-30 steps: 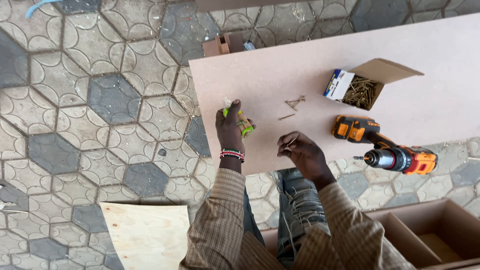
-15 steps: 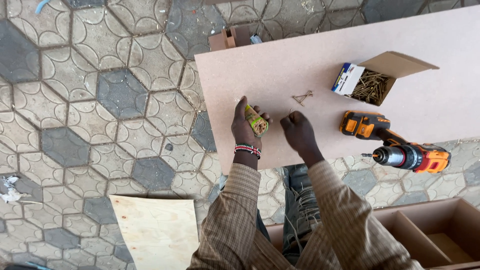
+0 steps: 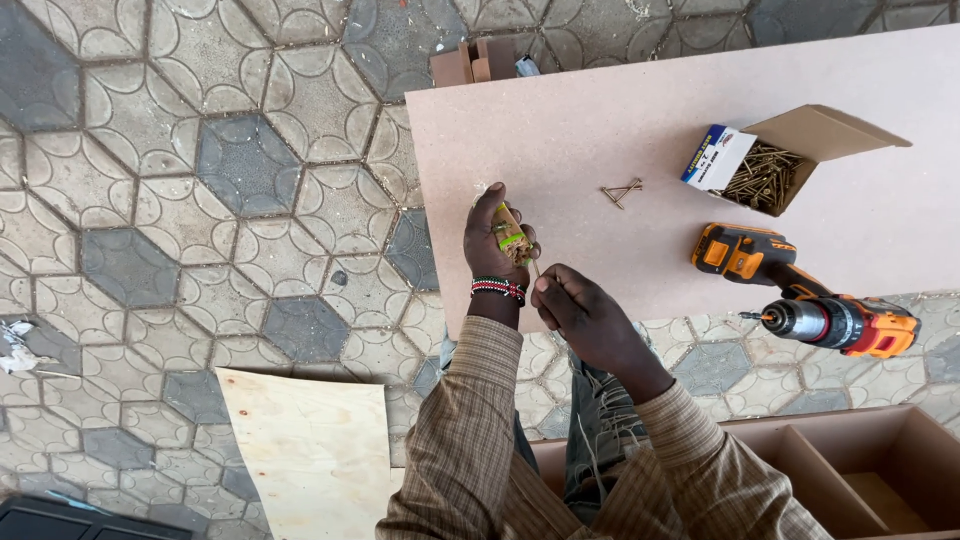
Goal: The person assembles a wooden cabinet by positioning panels, retrieving screws, and using a cordless drill to fasten them. They align a side panel to the base, insert screws, and drive them in with the drill, repeating the process for multiple joints.
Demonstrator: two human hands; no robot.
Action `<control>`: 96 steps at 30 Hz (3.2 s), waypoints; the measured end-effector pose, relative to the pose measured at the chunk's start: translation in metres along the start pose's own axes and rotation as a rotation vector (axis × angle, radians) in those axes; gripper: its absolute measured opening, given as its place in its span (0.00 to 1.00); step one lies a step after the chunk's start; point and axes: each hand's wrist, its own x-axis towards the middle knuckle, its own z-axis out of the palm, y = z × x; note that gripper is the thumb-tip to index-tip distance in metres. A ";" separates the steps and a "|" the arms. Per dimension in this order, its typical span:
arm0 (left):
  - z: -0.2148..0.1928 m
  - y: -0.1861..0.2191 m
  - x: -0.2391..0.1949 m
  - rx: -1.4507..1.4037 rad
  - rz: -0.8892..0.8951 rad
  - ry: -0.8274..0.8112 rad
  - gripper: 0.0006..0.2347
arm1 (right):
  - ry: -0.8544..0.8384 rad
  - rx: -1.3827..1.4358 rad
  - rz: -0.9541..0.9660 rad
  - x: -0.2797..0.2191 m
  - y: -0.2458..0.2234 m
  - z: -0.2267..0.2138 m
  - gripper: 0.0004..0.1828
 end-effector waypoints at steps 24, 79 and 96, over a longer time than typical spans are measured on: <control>-0.001 0.001 -0.005 0.242 0.303 -0.081 0.12 | 0.344 0.172 0.022 0.022 -0.006 0.030 0.19; 0.017 -0.007 -0.012 0.022 0.114 0.018 0.23 | 0.528 -0.268 -0.062 0.002 0.012 0.031 0.13; 0.007 -0.020 -0.013 0.140 0.324 0.122 0.17 | 0.479 -0.724 -0.091 0.018 -0.015 0.032 0.10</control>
